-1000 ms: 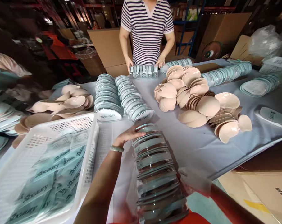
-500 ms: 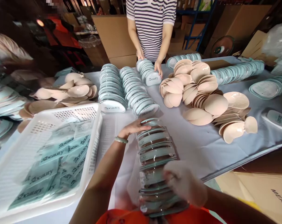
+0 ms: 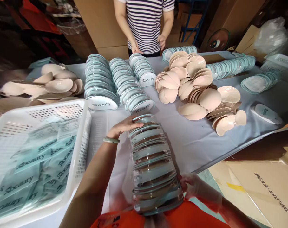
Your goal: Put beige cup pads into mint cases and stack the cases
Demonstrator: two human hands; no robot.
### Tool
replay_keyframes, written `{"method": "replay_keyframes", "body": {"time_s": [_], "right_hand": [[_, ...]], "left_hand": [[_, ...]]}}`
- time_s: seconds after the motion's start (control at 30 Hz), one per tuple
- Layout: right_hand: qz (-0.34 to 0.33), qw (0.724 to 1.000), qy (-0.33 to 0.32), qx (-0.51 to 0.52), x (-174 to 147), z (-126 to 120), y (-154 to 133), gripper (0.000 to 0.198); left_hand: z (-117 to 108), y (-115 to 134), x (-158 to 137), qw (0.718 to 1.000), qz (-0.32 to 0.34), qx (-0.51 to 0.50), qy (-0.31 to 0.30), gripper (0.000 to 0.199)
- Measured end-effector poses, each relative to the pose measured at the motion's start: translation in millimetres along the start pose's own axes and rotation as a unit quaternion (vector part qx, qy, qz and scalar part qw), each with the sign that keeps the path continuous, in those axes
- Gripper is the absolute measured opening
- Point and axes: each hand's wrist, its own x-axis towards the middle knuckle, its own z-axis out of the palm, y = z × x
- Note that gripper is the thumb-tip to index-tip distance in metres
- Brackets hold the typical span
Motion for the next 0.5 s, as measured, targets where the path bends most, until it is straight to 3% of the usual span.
{"method": "replay_keyframes", "body": {"time_s": [0.13,0.3,0.43,0.5], "right_hand": [[0.023,0.997,-0.065,0.043,-2,1,-28,0.021],[0.032,0.995,-0.06,0.068,0,4,-35,0.018],[0.041,0.997,-0.072,0.006,1,2,-40,0.019],[0.028,0.998,-0.04,-0.048,0,0,-47,0.023]], "left_hand": [[-2,-3,3,1.0,0.009,0.006,-0.007,0.076],[-3,-6,5,1.0,-0.007,-0.002,-0.004,0.079],[-2,-5,5,1.0,-0.01,-0.019,0.0,0.08],[-3,-4,5,1.0,-0.005,-0.005,-0.009,0.081]]}}
